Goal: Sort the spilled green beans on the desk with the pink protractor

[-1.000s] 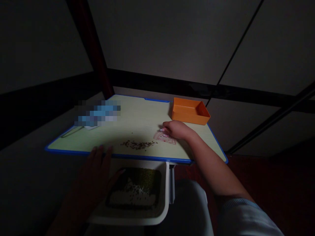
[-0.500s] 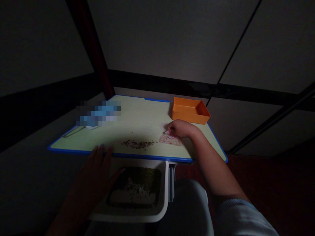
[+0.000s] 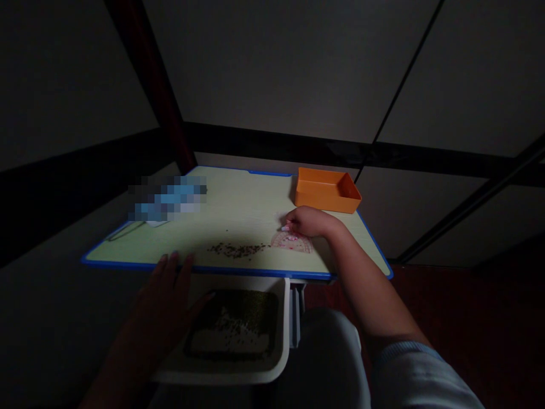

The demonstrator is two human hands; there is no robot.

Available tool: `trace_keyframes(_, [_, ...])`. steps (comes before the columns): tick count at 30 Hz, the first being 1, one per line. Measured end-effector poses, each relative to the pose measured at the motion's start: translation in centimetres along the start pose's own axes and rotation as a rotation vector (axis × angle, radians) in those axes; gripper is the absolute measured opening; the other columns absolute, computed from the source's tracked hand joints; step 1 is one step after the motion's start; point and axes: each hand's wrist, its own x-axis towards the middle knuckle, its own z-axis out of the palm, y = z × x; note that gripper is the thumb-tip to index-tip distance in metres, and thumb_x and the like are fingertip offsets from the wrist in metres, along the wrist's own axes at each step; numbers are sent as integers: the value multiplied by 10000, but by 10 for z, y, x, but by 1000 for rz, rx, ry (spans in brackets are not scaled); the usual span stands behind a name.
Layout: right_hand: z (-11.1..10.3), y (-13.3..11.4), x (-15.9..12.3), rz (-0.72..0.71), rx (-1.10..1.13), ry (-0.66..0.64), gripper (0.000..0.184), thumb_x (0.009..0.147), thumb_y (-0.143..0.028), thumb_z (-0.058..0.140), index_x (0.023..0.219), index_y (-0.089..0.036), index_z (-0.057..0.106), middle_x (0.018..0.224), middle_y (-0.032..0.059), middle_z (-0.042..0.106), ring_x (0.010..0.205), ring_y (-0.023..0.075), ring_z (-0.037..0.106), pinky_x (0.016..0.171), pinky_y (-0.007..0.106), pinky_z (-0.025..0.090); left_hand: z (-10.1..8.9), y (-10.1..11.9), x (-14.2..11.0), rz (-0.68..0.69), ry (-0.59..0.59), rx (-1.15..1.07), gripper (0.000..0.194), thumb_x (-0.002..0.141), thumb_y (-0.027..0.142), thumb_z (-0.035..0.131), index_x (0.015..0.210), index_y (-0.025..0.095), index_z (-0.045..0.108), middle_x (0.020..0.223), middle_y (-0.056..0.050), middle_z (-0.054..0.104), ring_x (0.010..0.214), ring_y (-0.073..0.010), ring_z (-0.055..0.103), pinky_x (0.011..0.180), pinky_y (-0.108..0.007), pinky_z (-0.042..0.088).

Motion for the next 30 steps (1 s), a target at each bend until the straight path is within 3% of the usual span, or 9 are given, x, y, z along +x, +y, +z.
trace_keyframes(10, [2,-6,0,-29,-32,67,200,854,-223,513,753,-139,663,624,9,558,549,93,347,546,253,217,-3,2,1,-22,-17,-26,830,815,647,272,1390,49,318,1421,-302,380,1375,-391,313,983,-534,428])
trace_keyframes(24, [1,-5,-2,-56,95,-86,184,761,-67,497,751,-126,671,619,-4,596,555,84,457,562,236,279,-4,2,3,-6,-8,-40,833,815,636,293,1374,20,328,1403,-325,383,1380,-401,295,1042,-523,382])
trace_keyframes(30, [3,-11,-3,-102,120,-92,188,830,-142,499,728,-124,656,622,2,610,551,84,470,573,234,302,-10,3,4,-33,-35,-82,804,810,606,336,1362,23,359,1418,-320,378,1359,-418,322,1007,-560,419])
